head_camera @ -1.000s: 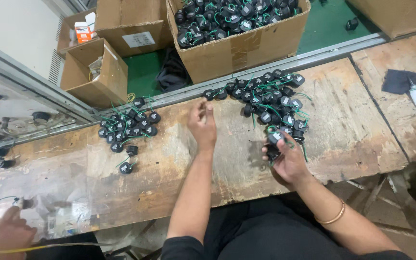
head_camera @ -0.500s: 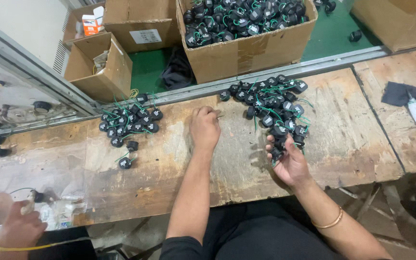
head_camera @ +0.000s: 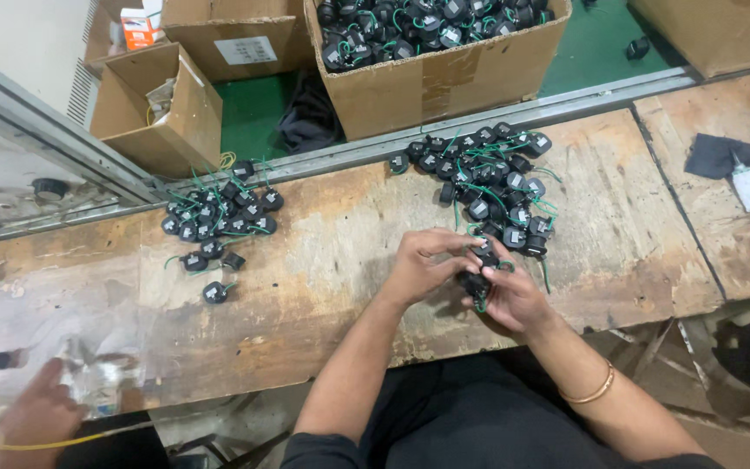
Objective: The person picks black power adapters with green wires from a pile on the workbench, manipulates each unit's wire and body by hand, and places the adapters into a cardboard box. A coworker at the left of the bench handles similar units at the same time.
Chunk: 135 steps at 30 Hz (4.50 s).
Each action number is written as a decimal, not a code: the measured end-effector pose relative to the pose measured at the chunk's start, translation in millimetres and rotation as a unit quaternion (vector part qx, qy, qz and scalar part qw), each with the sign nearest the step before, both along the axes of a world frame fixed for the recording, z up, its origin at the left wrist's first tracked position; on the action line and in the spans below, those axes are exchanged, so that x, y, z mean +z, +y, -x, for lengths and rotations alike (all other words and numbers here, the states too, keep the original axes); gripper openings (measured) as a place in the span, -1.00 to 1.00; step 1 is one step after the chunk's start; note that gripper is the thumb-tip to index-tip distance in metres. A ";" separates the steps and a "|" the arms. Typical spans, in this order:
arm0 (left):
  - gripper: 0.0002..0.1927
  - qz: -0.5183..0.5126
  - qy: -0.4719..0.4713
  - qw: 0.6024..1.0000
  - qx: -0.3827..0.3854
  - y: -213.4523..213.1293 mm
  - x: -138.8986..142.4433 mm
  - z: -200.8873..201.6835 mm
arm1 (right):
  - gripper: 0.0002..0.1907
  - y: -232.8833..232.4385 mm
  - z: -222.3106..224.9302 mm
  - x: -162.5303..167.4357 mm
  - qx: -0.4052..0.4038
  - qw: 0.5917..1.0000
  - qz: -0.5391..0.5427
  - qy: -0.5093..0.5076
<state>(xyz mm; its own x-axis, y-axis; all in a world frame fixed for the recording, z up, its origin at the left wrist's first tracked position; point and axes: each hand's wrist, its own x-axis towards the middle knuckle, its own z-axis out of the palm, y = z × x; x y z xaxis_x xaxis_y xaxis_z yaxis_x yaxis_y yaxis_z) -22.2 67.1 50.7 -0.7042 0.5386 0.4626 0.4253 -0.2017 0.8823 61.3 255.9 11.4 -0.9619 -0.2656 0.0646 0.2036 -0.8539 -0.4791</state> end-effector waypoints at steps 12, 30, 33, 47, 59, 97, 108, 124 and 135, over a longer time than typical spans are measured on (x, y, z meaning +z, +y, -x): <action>-0.82 0.039 0.235 0.955 0.177 -0.3 21.7 -18.3 | -0.30 -4.3 -1.0 -3.1 -0.004 0.998 -0.059 0.005; -0.85 0.005 -0.026 0.993 0.117 14.8 3.3 -12.6 | -0.31 -3.5 1.8 -19.1 -0.202 0.945 -0.244 0.084; -0.79 -0.071 0.054 0.981 0.171 10.2 -4.5 5.5 | -0.41 3.4 3.5 -15.2 -0.155 0.981 -0.107 0.039; -0.79 0.060 0.019 0.912 0.405 -11.1 -17.5 75.5 | -0.45 4.7 2.4 -2.1 -0.094 0.994 -0.052 0.000; -0.78 0.023 0.169 0.968 0.184 23.9 6.8 -6.5 | -0.23 2.0 2.5 0.6 -0.076 0.995 -0.057 -0.007; -0.73 0.044 0.135 0.940 0.311 -3.7 8.5 17.3 | -0.22 4.4 244.9 218.3 -0.259 0.888 -0.309 0.222; -0.72 0.073 0.159 0.940 0.293 -8.3 -3.2 35.4 | -0.80 -53.8 267.1 204.1 -0.154 0.894 -0.345 0.243; -0.73 0.030 0.107 0.914 0.390 -11.6 -3.7 41.7 | -0.28 -58.4 221.1 116.4 -0.161 0.382 -0.847 0.333; -0.69 0.019 0.123 0.875 0.467 -19.6 3.1 47.1 | -0.43 -71.0 129.7 82.5 0.049 0.306 -0.873 0.377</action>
